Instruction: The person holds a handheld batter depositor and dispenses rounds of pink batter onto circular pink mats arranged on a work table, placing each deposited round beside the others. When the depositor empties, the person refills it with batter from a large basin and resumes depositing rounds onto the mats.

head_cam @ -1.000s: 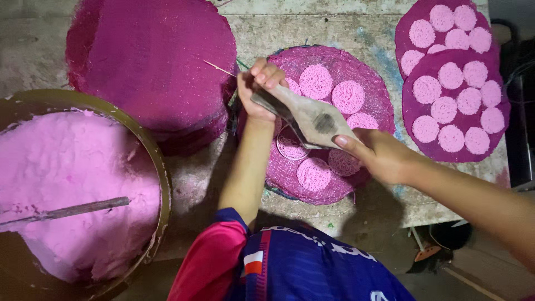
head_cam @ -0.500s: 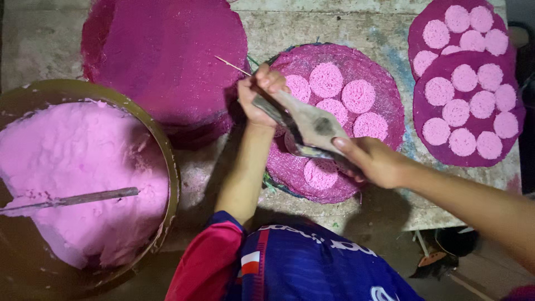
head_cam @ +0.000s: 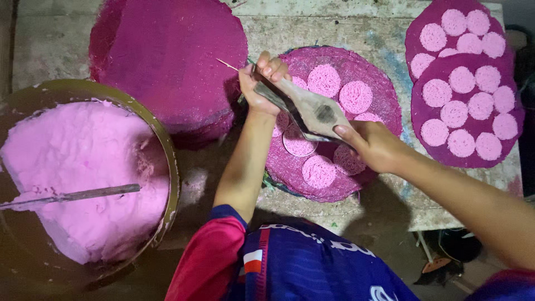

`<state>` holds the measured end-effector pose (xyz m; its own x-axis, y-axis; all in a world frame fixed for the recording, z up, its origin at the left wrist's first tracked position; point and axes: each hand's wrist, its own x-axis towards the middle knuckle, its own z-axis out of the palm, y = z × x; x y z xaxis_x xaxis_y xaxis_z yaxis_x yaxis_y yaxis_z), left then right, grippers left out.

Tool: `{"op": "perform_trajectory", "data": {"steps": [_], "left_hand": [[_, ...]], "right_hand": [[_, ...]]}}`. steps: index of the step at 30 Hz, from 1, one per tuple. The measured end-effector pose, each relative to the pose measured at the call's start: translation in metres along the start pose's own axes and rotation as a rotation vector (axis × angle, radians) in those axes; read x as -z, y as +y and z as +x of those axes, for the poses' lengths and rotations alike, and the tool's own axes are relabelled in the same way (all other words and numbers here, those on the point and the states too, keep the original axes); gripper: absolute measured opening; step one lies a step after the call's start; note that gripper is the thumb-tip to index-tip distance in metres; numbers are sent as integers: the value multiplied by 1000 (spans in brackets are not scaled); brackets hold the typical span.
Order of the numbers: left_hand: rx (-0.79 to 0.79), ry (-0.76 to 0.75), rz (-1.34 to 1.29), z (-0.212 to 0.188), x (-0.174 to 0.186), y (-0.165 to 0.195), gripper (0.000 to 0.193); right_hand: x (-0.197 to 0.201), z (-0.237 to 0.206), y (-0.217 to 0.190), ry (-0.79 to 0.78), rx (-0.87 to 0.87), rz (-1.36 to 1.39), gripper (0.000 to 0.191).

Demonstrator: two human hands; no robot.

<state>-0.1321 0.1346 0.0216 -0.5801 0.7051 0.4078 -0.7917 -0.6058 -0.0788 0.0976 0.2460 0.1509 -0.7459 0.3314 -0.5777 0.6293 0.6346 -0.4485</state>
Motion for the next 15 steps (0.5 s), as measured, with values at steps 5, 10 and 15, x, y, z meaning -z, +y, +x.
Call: {"op": "perform_trajectory", "data": {"steps": [5, 10, 15], "left_hand": [[46, 180, 264, -1, -13, 28, 37], [503, 644, 1423, -61, -33, 17, 62], [747, -107, 2328, -108, -53, -17, 130]], "right_hand": [[-16, -9, 11, 100, 328, 318, 70], [-36, -39, 31, 178, 554, 671, 81], [-56, -66, 54, 452, 721, 878, 87]]}}
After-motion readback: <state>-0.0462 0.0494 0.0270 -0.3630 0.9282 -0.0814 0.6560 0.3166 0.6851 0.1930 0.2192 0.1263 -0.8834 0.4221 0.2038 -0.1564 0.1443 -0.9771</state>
